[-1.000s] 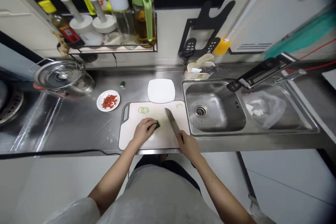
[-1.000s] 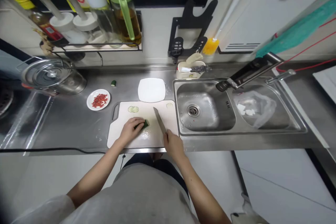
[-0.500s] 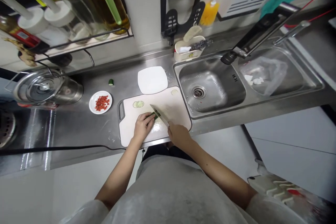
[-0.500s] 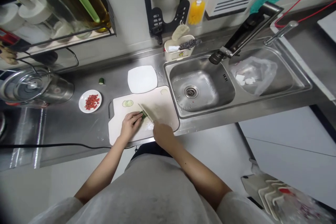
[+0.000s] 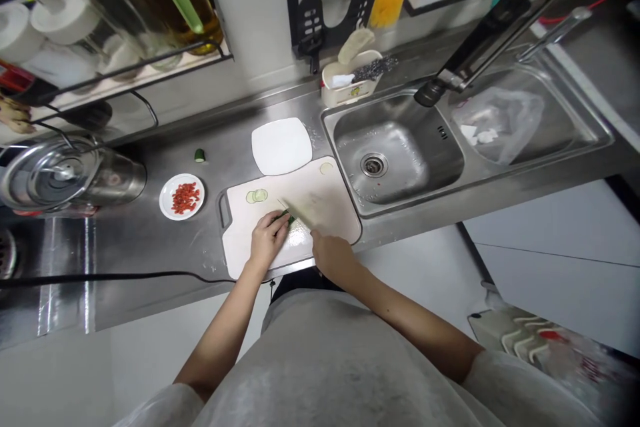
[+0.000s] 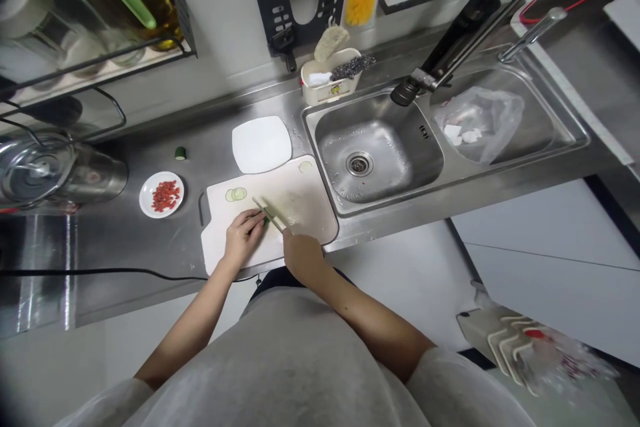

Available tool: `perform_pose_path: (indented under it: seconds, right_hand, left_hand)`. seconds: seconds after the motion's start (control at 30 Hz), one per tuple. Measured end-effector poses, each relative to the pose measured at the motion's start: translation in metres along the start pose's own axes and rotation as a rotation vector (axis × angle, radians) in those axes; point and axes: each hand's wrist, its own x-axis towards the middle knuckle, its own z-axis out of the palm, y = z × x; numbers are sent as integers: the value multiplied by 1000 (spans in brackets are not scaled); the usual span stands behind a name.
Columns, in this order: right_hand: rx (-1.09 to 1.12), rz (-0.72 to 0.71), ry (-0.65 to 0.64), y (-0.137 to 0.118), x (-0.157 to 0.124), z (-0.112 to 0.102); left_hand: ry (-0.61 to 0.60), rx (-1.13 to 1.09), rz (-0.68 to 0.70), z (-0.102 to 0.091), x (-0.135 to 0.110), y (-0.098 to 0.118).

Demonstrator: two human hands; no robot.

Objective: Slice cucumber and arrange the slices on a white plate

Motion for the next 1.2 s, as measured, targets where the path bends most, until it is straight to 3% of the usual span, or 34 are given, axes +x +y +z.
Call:
perform_pose_path:
  seconds: [0.53,0.9,1.2]
  right_hand:
    - [21,-7,-108,-3,10,-8]
    - [65,-45,-42,-1,16,-5]
    - [45,-51,-69,1,25,-2]
  left_hand:
    - [-19,10,6,0,3,-2]
    - [-15,21,21,2,1,-3]
    - [-9,29,35,2,3,-1]
